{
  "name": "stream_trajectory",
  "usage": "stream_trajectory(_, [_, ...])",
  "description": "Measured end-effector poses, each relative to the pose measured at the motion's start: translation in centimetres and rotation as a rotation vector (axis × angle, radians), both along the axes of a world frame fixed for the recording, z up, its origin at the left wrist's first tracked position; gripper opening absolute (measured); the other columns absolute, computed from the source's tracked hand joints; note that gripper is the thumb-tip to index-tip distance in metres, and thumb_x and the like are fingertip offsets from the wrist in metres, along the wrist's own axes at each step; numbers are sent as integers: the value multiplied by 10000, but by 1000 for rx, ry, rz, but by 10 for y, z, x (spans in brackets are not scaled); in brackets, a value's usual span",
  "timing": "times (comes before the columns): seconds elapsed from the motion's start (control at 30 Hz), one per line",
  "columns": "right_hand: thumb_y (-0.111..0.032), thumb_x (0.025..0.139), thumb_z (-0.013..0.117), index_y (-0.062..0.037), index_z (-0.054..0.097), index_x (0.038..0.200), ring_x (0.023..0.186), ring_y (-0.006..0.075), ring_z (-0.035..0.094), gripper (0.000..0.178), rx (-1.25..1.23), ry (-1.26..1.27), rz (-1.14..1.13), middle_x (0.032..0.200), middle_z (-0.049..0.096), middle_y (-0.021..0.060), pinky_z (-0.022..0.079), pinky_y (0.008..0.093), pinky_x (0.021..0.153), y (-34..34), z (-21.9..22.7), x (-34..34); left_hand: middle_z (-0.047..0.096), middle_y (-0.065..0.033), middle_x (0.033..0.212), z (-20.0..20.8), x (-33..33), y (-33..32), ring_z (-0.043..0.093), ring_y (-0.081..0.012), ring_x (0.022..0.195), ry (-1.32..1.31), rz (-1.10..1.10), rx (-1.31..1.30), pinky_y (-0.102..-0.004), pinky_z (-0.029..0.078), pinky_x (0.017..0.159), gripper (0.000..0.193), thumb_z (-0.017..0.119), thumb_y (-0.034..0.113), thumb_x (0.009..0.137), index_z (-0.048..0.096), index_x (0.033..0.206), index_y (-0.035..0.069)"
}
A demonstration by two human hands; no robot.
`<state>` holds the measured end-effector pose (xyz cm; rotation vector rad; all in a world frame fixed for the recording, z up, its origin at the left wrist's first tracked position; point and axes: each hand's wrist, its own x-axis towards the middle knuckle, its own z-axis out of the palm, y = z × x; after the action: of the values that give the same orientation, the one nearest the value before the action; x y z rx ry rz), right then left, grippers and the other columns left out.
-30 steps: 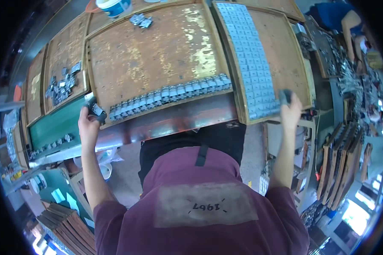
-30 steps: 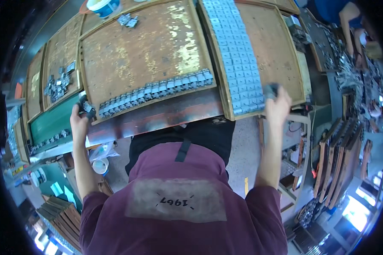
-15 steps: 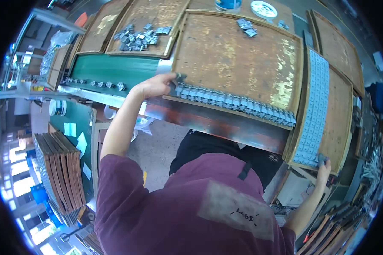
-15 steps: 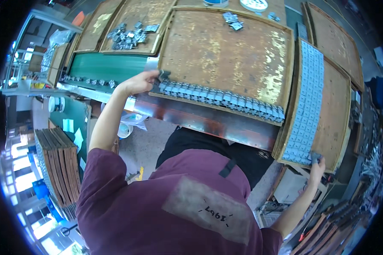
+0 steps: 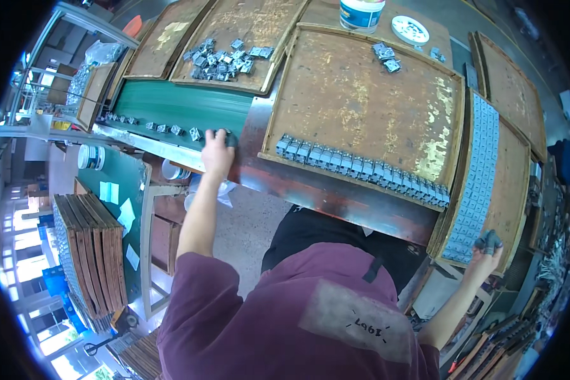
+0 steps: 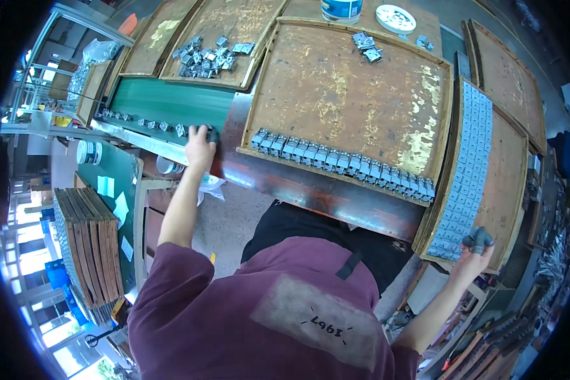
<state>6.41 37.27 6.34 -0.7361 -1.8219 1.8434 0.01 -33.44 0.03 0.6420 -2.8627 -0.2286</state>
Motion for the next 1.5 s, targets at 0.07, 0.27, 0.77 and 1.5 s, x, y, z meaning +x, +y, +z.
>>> stream_trajectory(0.07, [-69,964,612,-66,577,1120,807,146,602,160,-20,29,88,1045,643,90,477,268,626,-12,7,-7,573,-206,1032,-11,-12,-41,613,-411,853,212,-89,23,-468,520,791,255,676,158,786,648,1018,56])
stream_trajectory(0.27, [-112,988,595,-34,567,1193,738,119,531,222,-141,101,87,977,616,63,438,265,611,-66,24,-18,644,-3,890,32,-107,24,552,-81,690,281,-172,651,-243,453,522,310,556,67,856,691,1135,85])
stream_trajectory(0.77, [-106,927,685,-9,603,1183,749,133,602,286,-311,41,226,953,641,59,505,277,608,-128,40,-1,675,-80,906,67,-198,173,610,-157,741,130,-45,1885,-308,485,639,324,542,135,962,564,1274,52])
stream_trajectory(1.5, [-84,932,674,1,624,1163,735,121,640,251,-268,-24,529,921,663,64,566,261,590,-194,65,-45,525,-28,904,139,3,294,519,-125,761,-284,-113,2503,-309,443,659,242,674,105,891,533,1088,100])
